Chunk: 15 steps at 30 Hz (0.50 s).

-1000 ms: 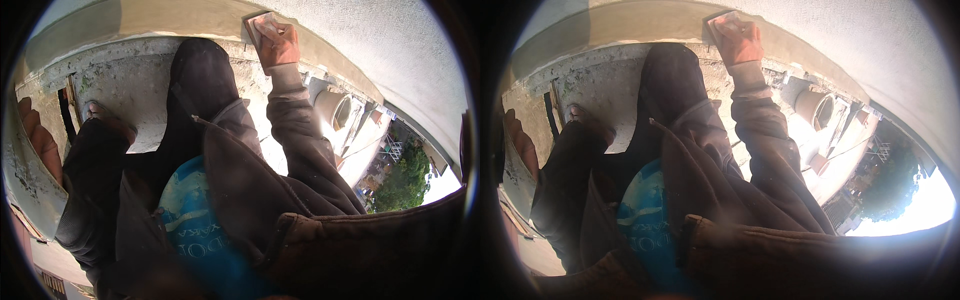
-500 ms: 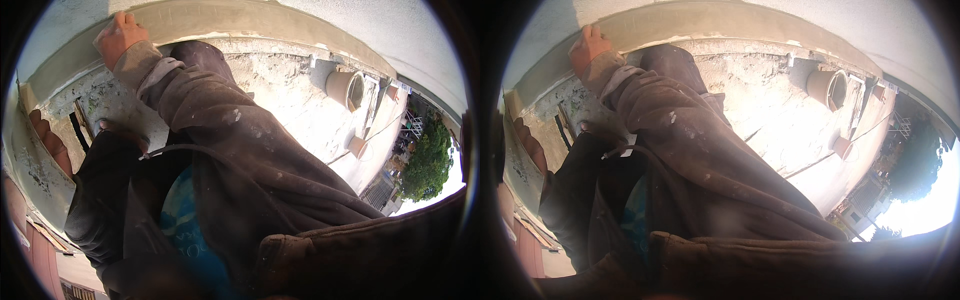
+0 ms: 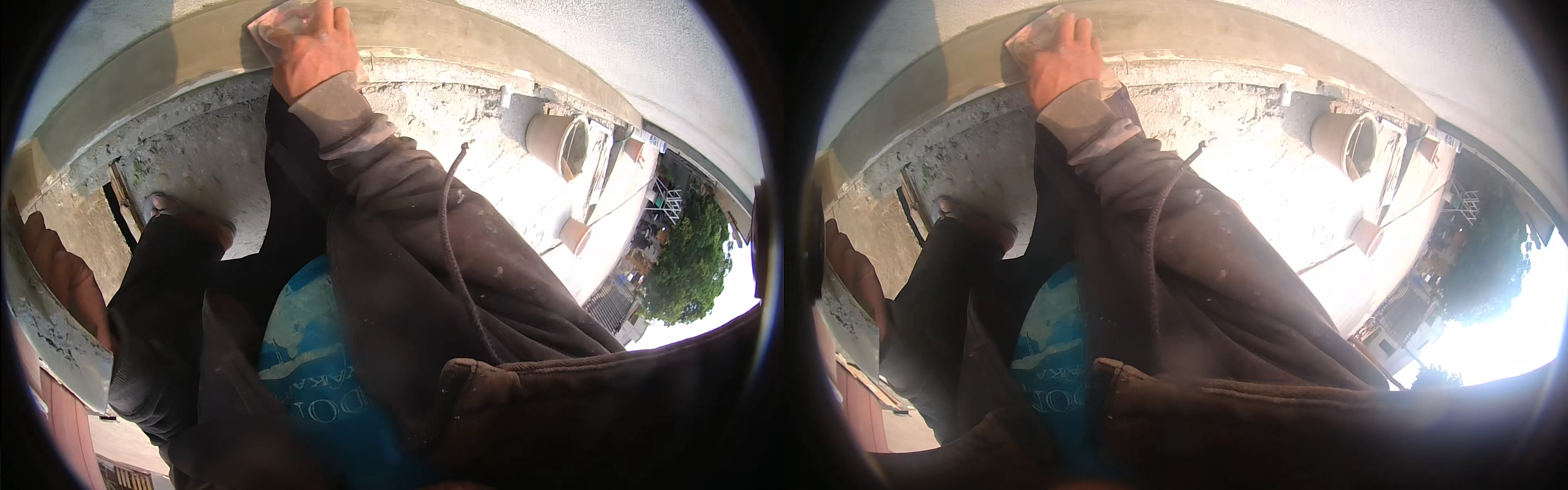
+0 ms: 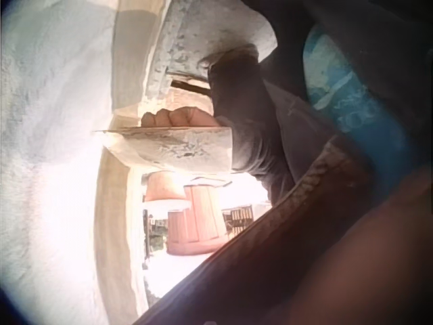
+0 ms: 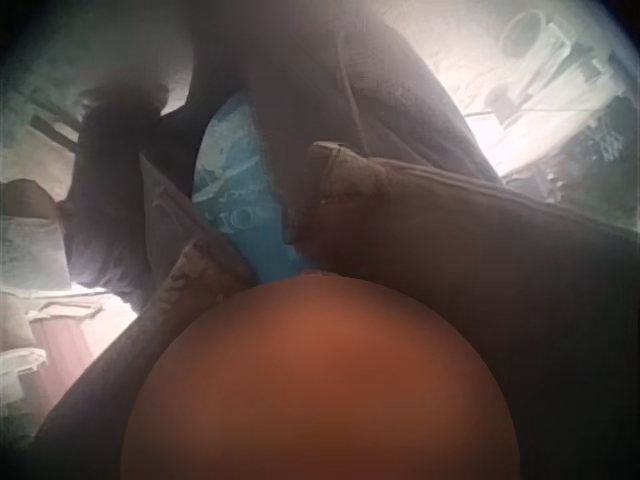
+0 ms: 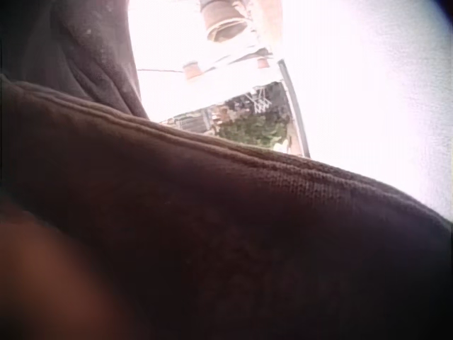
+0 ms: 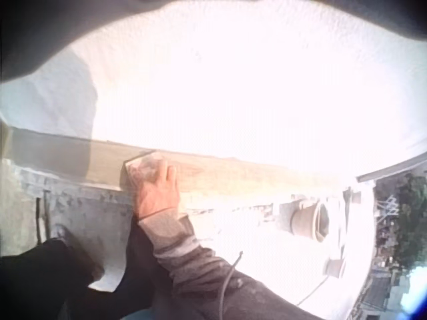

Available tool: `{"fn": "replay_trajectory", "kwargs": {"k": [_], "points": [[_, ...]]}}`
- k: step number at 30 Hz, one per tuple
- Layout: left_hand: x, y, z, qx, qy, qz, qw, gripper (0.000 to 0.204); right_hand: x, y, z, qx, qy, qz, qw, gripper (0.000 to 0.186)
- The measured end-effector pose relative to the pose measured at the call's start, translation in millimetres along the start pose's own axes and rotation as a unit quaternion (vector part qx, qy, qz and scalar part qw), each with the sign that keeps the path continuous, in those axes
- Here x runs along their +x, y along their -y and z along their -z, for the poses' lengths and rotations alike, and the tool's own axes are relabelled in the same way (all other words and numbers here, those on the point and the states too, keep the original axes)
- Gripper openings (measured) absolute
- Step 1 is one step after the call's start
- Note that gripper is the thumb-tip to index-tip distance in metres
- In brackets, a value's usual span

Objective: The person applies plaster to a curved wall section using a hawk and trowel. They repeatedly scoop plaster from the hawk and smooth it onto the wall surface, working along the curve.

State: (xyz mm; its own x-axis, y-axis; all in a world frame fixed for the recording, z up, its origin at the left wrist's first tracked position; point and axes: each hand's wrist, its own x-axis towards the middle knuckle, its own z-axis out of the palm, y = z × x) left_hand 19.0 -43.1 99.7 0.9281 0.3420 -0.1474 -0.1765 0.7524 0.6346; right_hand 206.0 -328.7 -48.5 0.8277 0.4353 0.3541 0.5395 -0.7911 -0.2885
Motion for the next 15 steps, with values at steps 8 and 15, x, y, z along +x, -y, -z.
{"fn": "replay_trajectory", "kwargs": {"k": [8, 15], "points": [[-6, -17, 14, -0.114, 0.03, 0.061, 0.991, 0.011, -37, -208, 94, -0.08, 0.001, -0.071, 0.994, 0.017], [-6, -16, -13, -0.012, -0.034, 0.038, 0.999, 0.038, -8, 4, 13, 0.059, 0.052, 0.037, 0.996, 0.023]]}}
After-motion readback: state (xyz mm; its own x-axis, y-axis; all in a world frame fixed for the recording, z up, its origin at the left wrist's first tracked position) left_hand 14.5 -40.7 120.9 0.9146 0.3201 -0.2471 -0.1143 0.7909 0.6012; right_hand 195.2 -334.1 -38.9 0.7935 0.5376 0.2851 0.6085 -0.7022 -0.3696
